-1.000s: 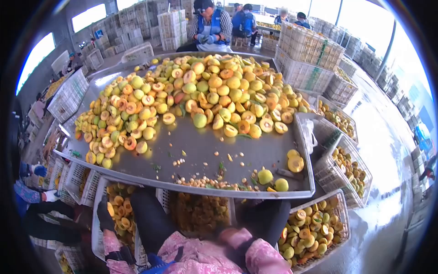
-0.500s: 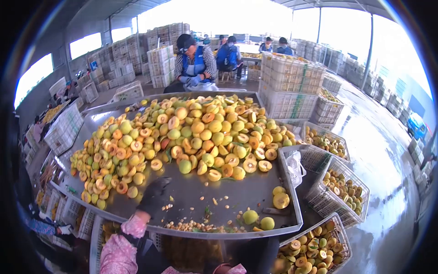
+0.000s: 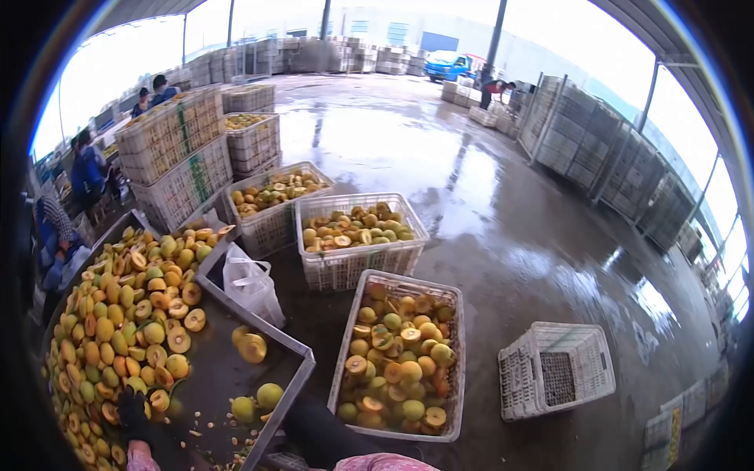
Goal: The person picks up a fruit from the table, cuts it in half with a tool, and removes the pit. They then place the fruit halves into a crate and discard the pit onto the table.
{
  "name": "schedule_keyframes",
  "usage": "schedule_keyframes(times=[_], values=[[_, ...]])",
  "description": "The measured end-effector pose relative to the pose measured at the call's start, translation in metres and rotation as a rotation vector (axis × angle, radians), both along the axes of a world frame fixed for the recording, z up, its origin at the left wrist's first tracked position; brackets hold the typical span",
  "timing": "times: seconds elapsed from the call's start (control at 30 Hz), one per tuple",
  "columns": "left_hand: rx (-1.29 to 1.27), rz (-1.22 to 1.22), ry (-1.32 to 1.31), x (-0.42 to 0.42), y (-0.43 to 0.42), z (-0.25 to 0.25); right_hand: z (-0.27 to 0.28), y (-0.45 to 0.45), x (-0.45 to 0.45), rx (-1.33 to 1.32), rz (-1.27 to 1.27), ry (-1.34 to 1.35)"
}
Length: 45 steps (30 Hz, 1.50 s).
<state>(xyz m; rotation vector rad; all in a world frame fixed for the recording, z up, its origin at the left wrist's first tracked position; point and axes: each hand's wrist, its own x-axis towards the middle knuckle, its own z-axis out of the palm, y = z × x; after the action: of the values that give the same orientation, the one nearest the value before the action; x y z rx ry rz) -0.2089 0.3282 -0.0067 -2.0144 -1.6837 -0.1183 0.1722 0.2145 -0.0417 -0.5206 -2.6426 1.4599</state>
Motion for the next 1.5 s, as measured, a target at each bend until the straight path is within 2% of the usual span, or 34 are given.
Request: schedule_keyframes(times=[0.07,0.13,0.2,0.3,0.33,0.37,0.43,0.53,0.57,0.7,0.77,0.83,0.87,0.93,0.97,1.0,1.07,1.13,1.23,1.27,1.33,1.43,1.5], values=[[0.005,0.134,-0.332,0.023,-0.001,0.013,0.0,0.0,-0.004,0.019,0.0,0.011],[-0.21,0.029,-0.225,0.017,-0.01,0.02,0.001,-0.002,-0.005,0.033,0.002,0.023],[-0.378,0.035,0.009,0.012,-0.016,0.021,0.001,-0.003,-0.008,0.042,0.01,0.029],[-0.268,0.133,-0.192,0.027,-0.03,0.018,0.0,-0.008,-0.01,0.052,0.031,0.037],[-0.202,0.04,-0.229,0.031,-0.029,0.02,0.001,-0.011,-0.01,0.058,0.046,0.034],[-0.284,0.135,-0.46,0.036,-0.036,0.023,0.003,-0.012,-0.012,0.062,0.062,0.032],[-0.259,0.257,-0.394,0.038,-0.042,0.018,0.006,-0.017,-0.013,0.071,0.089,0.026],[-0.355,0.293,-1.123,0.071,-0.07,0.052,0.01,-0.021,-0.012,0.083,0.112,0.028],[-0.308,0.258,-1.35,0.079,-0.078,0.058,0.013,-0.025,-0.012,0.088,0.127,0.029],[-0.218,0.007,-2.214,0.122,-0.139,0.082,0.027,-0.062,-0.003,0.141,0.21,-0.008],[-0.192,-0.106,-2.737,0.135,-0.179,0.1,0.031,-0.074,0.013,0.153,0.264,-0.052],[-0.128,-0.237,-3.124,0.147,-0.206,0.108,0.011,-0.077,0.016,-0.126,0.23,-0.048],[-0.103,-0.121,-2.467,0.16,-0.225,0.124,0.008,-0.075,0.021,-0.244,0.213,-0.029],[-0.045,-0.041,-2.494,0.173,-0.241,0.124,0.035,-0.069,0.024,-0.368,0.185,0.071],[0.07,-0.165,-3.163,0.171,-0.243,0.111,0.044,-0.069,0.023,-0.403,0.164,0.096],[-0.011,-0.189,-3.189,0.174,-0.248,0.112,0.053,-0.069,0.023,-0.439,0.131,0.12],[0.007,-0.215,-3.26,0.188,-0.256,0.121,0.072,-0.07,0.024,-0.506,0.037,0.172],[-0.022,-0.188,-3.316,0.197,-0.264,0.123,0.114,-0.073,0.024,-0.775,-0.022,0.152],[-0.006,-0.208,-3.077,0.205,-0.277,0.104,0.129,-0.078,0.017,-0.513,-0.065,0.138],[-0.032,-0.133,-2.688,0.208,-0.282,0.101,0.123,-0.079,0.015,-0.364,-0.037,0.222],[-0.065,-0.013,-1.906,0.21,-0.291,0.098,0.133,-0.085,0.012,-0.414,-0.108,0.221],[0.087,-0.147,-2.012,0.227,-0.294,0.116,0.141,-0.091,0.003,-0.427,-0.232,0.229],[0.172,-0.196,-1.524,0.229,-0.295,0.119,0.144,-0.089,-0.002,-0.49,-0.311,0.239]])
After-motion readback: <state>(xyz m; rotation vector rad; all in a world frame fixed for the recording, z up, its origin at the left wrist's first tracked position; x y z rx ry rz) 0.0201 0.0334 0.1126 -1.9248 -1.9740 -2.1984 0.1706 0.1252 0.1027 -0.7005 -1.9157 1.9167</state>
